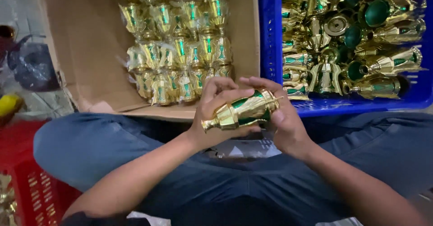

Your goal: The person is wrapping individual gold-colored trophies in clear plastic bags and then neatly packing them into a cardboard box.

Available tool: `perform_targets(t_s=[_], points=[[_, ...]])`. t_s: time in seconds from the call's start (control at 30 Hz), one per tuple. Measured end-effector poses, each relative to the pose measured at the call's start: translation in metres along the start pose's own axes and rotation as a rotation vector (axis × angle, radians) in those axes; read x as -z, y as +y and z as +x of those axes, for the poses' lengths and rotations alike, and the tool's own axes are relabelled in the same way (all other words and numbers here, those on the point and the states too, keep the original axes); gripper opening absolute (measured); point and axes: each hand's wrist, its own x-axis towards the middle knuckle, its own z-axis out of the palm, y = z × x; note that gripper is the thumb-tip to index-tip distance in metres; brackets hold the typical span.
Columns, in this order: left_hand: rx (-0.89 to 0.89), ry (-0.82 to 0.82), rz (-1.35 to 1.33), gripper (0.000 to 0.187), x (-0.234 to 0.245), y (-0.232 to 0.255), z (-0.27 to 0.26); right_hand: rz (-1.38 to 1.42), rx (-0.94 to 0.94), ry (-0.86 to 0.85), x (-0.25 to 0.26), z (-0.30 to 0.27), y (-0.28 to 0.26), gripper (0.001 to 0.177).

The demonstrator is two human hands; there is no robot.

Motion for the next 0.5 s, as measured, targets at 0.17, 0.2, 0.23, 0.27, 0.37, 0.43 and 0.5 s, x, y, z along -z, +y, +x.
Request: perform_targets(t_s=[0.17, 0.2, 0.23, 0.27, 0.37, 0.43, 0.5], points=[[0.027, -0.094, 0.11, 0.093, 0.01, 0.021, 0.0, -0.429, 0.013, 0.019, 0.01, -0.005, -0.012, 0.061], [0.031, -0.154, 0.166, 0.108, 0.013, 0.027, -0.003, -0.46, -0.037, 0.097, 0.011, -0.006, -0.014, 0.05], [0.036, -0.13, 0.176, 0.108, 0.02, 0.035, -0.011, -0.466, -0.035, 0.071, 0.014, -0.005, -0.015, 0.05], [0.085, -0.114, 0.251, 0.1, 0.025, 0.044, -0.021, -0.391, -0.038, 0.097, 0.017, -0.004, -0.017, 0.05], [0.202, 0.13, 0.424, 0.077, 0.052, 0.069, -0.061, -0.291, -0.01, 0.144, 0.03, -0.006, -0.025, 0.045], [0.291, 0.356, 0.52, 0.063, 0.075, 0.086, -0.1, -0.263, 0.0, 0.163, 0.048, -0.009, -0.031, 0.043], [0.393, 0.763, 0.653, 0.042, 0.1, 0.103, -0.146, -0.267, 0.002, 0.29, 0.072, -0.011, -0.035, 0.035]])
